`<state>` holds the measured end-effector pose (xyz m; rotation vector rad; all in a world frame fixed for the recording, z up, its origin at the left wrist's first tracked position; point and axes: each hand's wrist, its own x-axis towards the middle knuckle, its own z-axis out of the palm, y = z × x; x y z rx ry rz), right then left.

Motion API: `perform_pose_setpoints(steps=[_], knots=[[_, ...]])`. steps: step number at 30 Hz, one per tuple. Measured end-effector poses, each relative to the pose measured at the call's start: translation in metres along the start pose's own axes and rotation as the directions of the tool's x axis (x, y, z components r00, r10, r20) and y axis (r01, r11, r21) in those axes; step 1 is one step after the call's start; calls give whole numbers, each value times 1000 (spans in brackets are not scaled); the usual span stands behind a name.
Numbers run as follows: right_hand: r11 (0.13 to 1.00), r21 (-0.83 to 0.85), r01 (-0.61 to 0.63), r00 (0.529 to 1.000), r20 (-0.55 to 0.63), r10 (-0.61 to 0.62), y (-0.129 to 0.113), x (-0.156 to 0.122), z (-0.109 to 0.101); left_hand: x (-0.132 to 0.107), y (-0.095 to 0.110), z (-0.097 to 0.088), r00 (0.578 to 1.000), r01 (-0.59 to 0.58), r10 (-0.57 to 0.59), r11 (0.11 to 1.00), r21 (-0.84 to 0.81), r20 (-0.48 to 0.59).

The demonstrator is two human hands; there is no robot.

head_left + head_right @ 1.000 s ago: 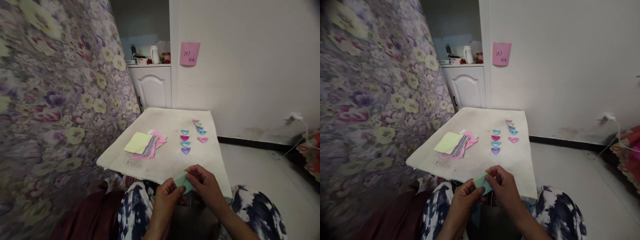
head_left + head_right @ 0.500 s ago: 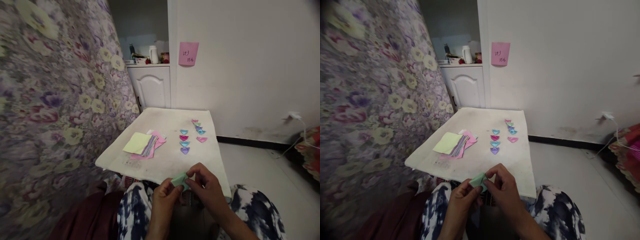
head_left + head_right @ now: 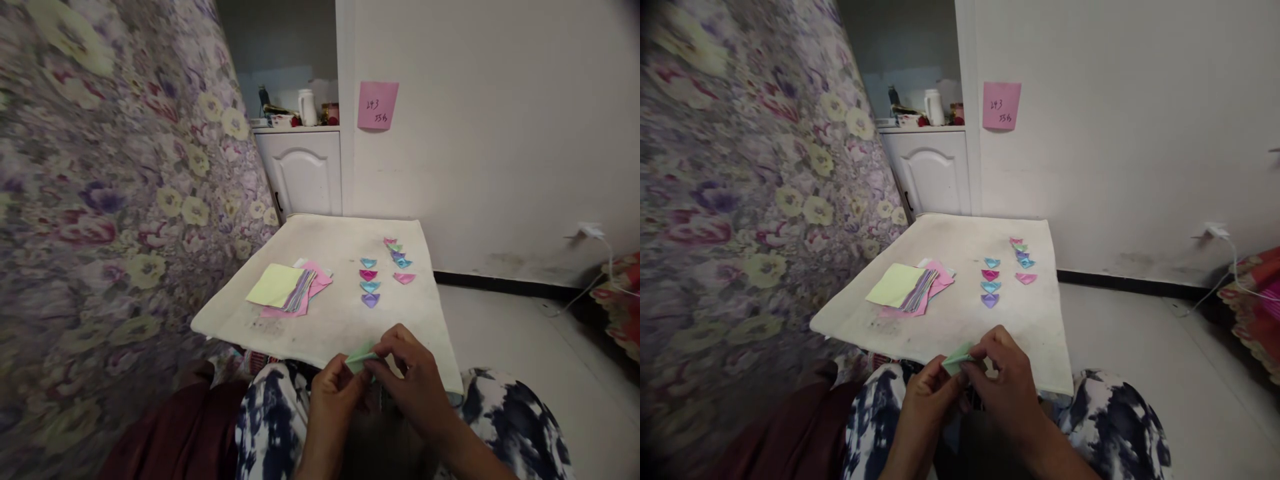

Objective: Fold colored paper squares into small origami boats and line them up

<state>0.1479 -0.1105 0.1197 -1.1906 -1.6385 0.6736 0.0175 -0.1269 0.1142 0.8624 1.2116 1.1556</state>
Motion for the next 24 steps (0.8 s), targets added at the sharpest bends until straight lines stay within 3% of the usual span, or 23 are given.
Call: perform_pose_setpoints(steps=[3, 7, 11, 17, 24], knots=[[987, -47, 154, 986, -59, -156, 2, -5, 3, -1, 0, 1, 1000, 3, -3, 1000, -31, 1], [922, -130, 366, 919, -109, -380, 4, -9, 2, -3, 1, 2, 999, 20, -18, 996, -82, 32], [849, -190, 493, 855, -73, -513, 5, -11, -1, -5, 5, 3, 999, 46, -43, 991, -124, 26], [800, -203, 565, 818, 9, -576, 14, -14, -3, -5, 6, 1, 998, 65, -61, 984, -167, 27], [814, -190, 549, 835, 86, -543, 21, -16, -1, -3, 2, -6, 992, 69, -44, 973, -222, 117]])
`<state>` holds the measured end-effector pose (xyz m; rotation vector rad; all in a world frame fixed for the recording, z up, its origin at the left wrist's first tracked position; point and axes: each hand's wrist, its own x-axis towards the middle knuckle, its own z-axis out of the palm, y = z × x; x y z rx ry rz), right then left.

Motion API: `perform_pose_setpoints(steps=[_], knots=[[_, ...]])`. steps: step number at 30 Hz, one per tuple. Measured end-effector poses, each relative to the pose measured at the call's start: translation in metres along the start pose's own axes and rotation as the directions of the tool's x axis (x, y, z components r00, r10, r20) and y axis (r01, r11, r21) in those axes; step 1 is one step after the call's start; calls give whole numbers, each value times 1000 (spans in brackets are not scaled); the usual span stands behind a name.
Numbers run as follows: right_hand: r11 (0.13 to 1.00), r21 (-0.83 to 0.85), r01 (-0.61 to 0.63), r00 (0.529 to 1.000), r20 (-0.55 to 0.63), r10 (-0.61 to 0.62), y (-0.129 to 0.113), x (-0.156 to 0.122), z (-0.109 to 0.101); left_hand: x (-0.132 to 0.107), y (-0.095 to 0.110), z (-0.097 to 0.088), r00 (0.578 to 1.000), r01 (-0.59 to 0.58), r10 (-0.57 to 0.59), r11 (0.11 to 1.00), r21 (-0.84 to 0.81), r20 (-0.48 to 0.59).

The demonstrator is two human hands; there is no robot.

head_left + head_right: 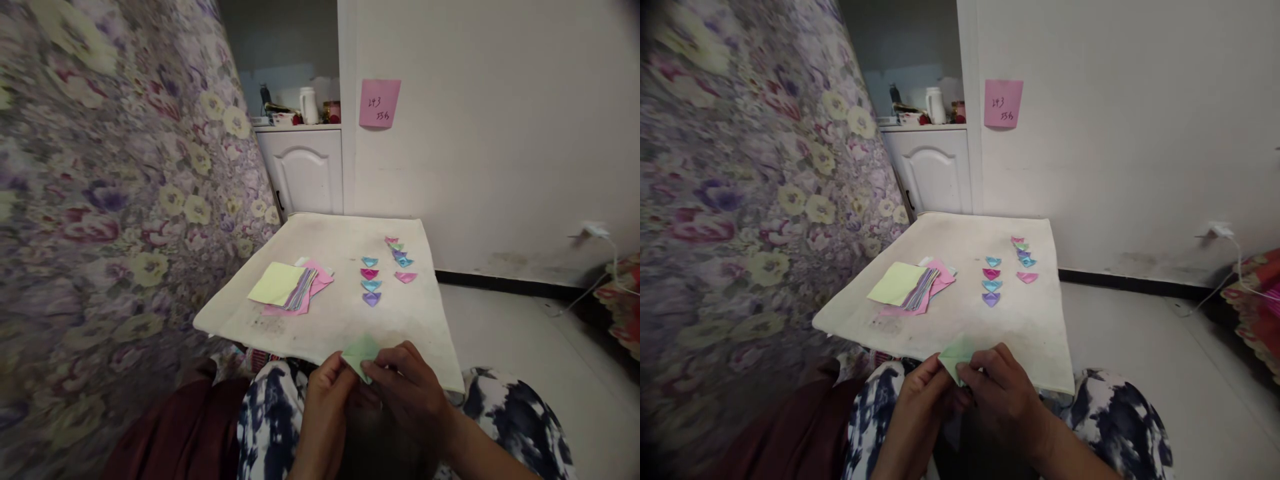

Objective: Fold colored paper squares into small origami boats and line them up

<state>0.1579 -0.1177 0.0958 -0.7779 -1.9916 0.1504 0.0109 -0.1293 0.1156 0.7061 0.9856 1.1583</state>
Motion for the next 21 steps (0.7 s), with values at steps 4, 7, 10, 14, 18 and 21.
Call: perform_pose_setpoints(steps=[4, 7, 10, 14, 18, 21], knots=[[1000, -20, 16, 999, 48, -15, 3, -1, 1, -1, 3, -1, 998, -10, 15, 996, -84, 57], [998, -45, 45, 995, 87, -41, 4, 1, 2, -1, 6, -3, 996, -10, 21, 990, -138, 81], [995, -71, 65, 990, 128, -56, 3, 5, -1, 0, 5, -4, 997, -25, 37, 986, -165, 70], [991, -115, 75, 985, 166, -55, 0, 9, -7, 4, 1, -5, 998, -41, 47, 991, -128, 44], [994, 42, -104, 990, 103, 99, 1, 6, -8, 10, -6, -7, 998, -52, 50, 996, -78, -23], [792, 301, -531, 840, 66, 539, 2, 6, -2, 11, -9, -8, 995, -75, 76, 997, 27, -66]])
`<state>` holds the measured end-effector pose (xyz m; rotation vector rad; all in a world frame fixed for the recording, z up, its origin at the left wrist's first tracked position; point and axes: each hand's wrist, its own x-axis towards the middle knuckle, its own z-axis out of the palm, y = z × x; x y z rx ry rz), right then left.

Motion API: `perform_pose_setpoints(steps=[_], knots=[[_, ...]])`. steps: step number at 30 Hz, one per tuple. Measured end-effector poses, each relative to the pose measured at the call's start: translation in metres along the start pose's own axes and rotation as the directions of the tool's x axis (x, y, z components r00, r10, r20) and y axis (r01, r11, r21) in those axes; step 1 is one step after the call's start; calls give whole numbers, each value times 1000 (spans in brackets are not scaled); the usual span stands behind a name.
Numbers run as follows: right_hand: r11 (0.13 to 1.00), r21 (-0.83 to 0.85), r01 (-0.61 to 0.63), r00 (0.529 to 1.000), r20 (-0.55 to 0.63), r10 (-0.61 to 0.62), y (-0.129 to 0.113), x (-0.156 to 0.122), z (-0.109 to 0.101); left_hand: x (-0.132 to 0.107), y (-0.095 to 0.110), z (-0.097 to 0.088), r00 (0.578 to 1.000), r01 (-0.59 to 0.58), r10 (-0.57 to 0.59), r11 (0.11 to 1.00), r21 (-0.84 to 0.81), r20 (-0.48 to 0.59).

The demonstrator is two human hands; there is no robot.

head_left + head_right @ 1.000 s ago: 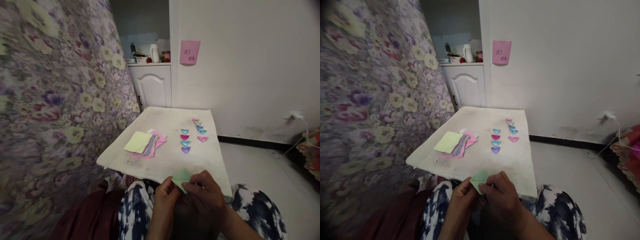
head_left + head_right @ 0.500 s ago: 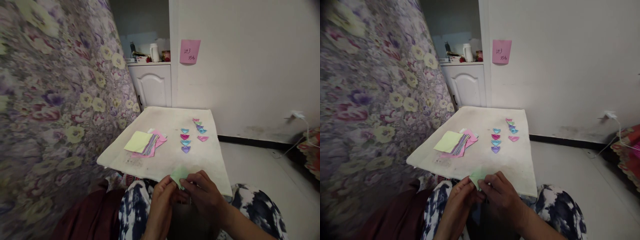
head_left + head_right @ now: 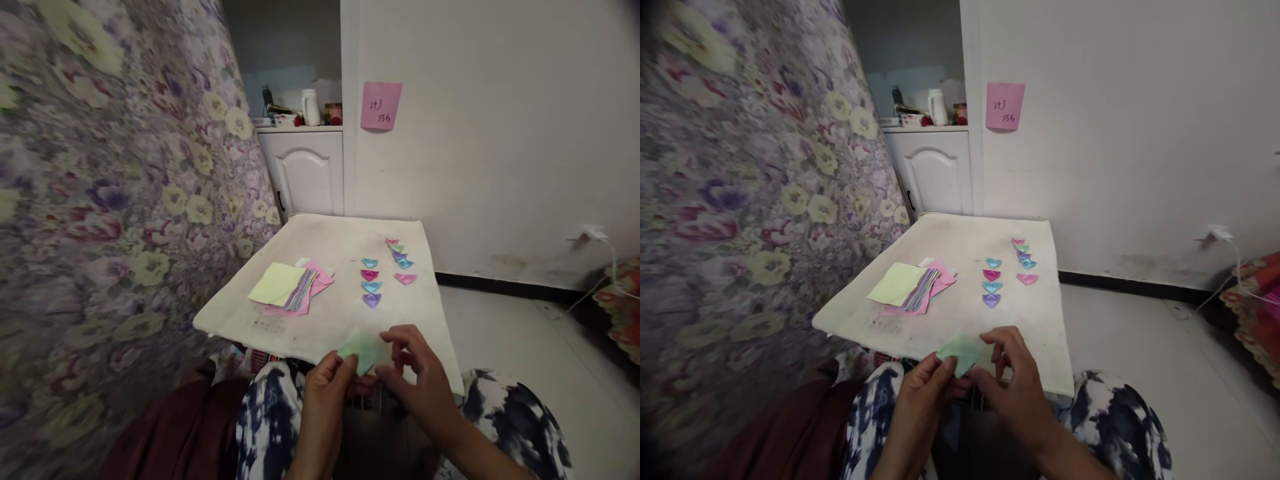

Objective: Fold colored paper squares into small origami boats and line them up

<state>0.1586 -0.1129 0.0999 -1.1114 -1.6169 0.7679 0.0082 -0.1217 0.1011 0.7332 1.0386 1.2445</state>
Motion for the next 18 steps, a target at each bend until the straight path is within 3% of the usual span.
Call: perform_pose_setpoints(steps=[2, 5, 11, 18], knots=[[958, 150, -243, 970, 60, 237, 1, 2, 5, -1, -1, 0, 1000, -20, 20, 999, 51, -1], [895, 255, -367, 925, 205, 321, 4, 3, 12, -3, -2, 1, 1000, -28, 29, 998, 56, -5], [860, 303, -411, 910, 195, 366, 7, 0, 17, 3, -9, -3, 998, 55, -55, 998, -28, 27], [911, 209, -356, 933, 143, 332, -1, 10, 6, 3, -6, -1, 999, 11, -12, 999, 37, 36]])
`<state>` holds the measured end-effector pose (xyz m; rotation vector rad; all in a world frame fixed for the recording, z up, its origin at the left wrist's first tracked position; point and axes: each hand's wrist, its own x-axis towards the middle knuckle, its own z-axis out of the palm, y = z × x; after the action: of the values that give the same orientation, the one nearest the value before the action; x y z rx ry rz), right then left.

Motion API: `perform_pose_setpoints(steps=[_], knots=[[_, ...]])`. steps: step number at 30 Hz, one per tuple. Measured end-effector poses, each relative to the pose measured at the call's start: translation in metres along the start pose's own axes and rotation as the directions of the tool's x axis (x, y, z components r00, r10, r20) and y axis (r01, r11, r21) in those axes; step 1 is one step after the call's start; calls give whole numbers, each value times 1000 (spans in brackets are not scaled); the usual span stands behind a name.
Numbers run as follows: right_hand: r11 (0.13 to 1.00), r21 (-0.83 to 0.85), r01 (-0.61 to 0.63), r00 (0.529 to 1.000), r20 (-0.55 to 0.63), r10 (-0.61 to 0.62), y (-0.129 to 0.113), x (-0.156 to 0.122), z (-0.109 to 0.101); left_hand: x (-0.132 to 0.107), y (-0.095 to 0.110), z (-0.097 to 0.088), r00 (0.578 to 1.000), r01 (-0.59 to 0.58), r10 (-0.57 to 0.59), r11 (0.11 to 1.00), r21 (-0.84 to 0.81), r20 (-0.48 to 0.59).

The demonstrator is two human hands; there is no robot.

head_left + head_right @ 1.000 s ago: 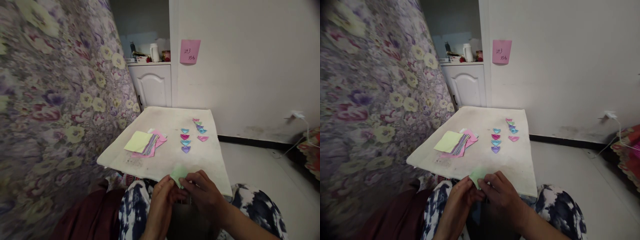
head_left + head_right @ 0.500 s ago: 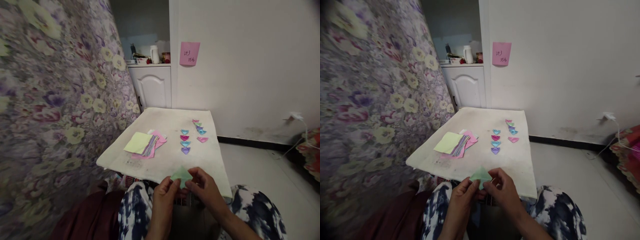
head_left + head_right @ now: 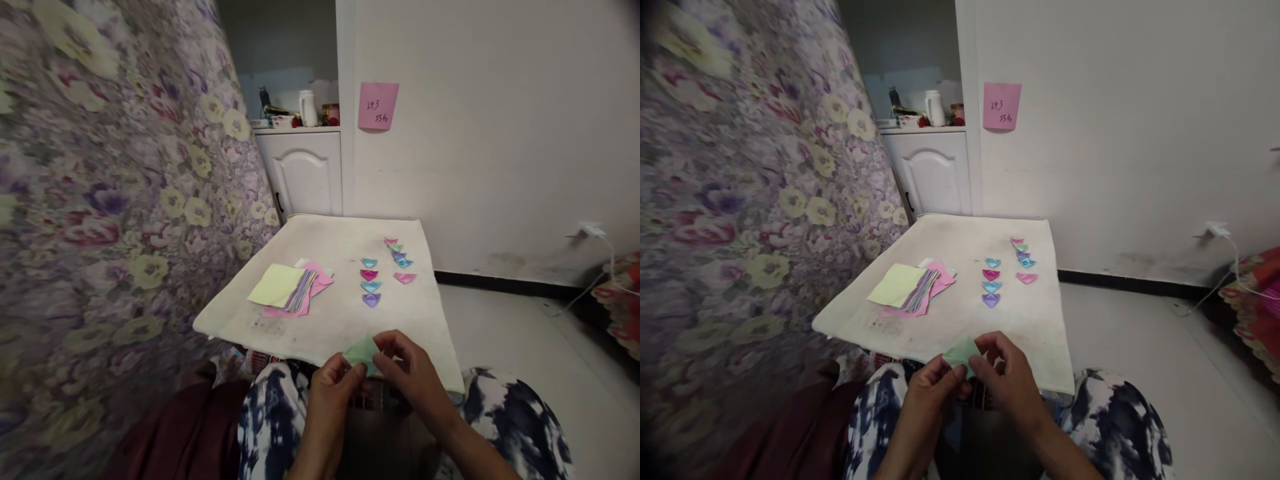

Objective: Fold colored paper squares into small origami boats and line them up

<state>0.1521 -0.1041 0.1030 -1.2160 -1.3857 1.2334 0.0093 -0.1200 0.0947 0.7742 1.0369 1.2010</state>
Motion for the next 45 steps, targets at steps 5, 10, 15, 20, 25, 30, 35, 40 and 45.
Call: perform_pose_setpoints(steps=[5, 10, 15, 20, 25, 30, 35, 40, 45], knots=[[989, 142, -42, 988, 153, 20, 1, 11, -2, -6, 6, 5, 1000, 6, -7, 992, 123, 4], [925, 345, -162, 972, 217, 89, 4, 12, 1, -6, 4, 5, 1000, -8, 6, 991, 134, 13], [867, 439, -237, 958, 252, 135, 4, 14, -2, -6, 4, 4, 997, -22, 11, 990, 143, 76], [808, 489, -327, 930, 319, 183, 8, 15, -4, -5, 5, 1, 993, -25, 5, 986, 167, 118], [819, 468, -331, 926, 328, 187, 8, 16, -5, -5, 10, -2, 979, -42, 1, 978, 203, 202], [842, 414, -345, 917, 339, 209, 7, 18, -5, -5, 12, -3, 978, -32, -26, 961, 276, 205], [858, 378, -347, 914, 343, 218, 7, 16, -4, -6, 11, -3, 979, 2, -44, 978, 208, 197], [921, 317, -226, 946, 298, 130, 2, 16, -4, -9, 15, 2, 988, 29, -58, 979, 200, 140], [960, 230, -157, 946, 315, 80, -6, 19, -5, -8, 15, 2, 990, 26, -56, 973, 230, 128]])
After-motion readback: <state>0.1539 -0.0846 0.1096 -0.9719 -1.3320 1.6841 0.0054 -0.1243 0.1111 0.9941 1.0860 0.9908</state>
